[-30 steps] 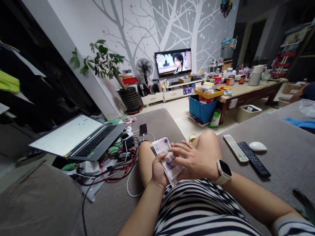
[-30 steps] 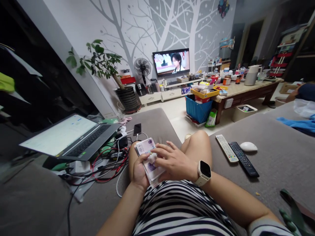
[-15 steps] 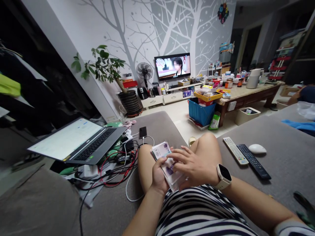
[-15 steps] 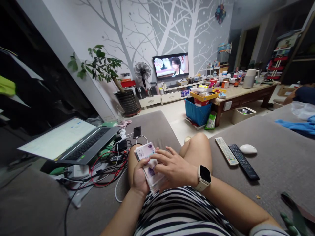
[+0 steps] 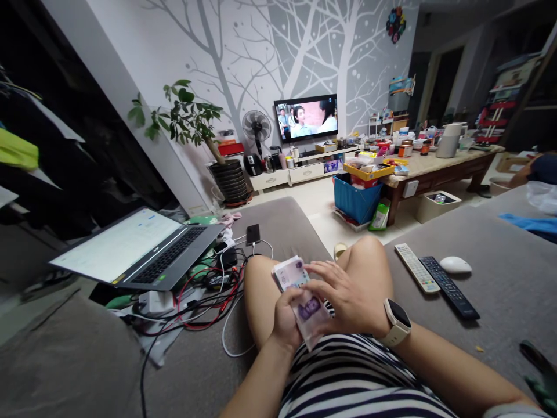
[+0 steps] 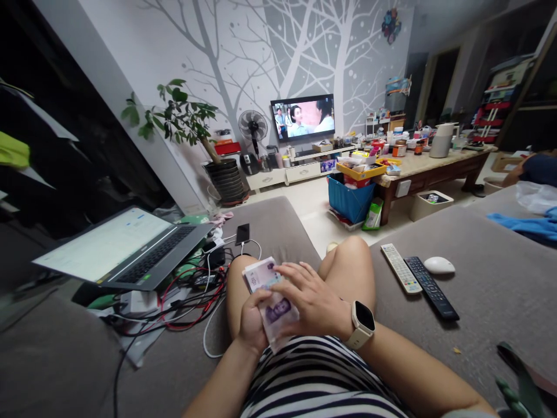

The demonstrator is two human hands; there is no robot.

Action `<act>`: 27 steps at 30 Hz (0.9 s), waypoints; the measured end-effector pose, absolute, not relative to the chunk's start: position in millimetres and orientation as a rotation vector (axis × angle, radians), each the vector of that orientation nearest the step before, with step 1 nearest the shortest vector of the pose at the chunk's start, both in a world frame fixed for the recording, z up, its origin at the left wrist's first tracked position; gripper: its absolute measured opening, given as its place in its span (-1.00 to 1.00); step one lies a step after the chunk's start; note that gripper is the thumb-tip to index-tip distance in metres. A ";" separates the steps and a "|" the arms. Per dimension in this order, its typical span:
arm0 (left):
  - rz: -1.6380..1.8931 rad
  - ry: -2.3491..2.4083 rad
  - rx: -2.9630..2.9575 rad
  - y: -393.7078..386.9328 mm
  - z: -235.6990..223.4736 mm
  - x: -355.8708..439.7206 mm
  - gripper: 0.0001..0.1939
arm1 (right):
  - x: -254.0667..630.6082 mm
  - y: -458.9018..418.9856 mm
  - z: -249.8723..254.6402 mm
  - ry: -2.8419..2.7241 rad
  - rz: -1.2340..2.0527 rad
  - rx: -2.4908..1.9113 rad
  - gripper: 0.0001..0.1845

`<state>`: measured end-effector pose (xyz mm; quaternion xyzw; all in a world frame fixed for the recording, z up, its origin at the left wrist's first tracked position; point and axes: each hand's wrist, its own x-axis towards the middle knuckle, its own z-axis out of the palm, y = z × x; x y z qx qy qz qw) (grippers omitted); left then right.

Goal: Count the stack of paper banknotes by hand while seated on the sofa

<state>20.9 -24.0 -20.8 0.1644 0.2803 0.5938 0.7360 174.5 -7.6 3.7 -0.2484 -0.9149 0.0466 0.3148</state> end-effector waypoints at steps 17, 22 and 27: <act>1.134 0.893 0.599 -52.4 -44.3 43.7 -0.91 | 166.6 -11.6 -11.8 -2.358 0.250 -0.691 -0.43; 1.079 0.869 0.641 -52.1 -46.4 42.9 -0.91 | 166.6 -11.2 -11.5 -2.324 0.317 -0.660 -0.40; 1.180 0.764 0.514 -48.0 -50.2 38.0 -0.75 | 160.9 -10.3 -30.4 -1.844 0.687 -0.812 -0.30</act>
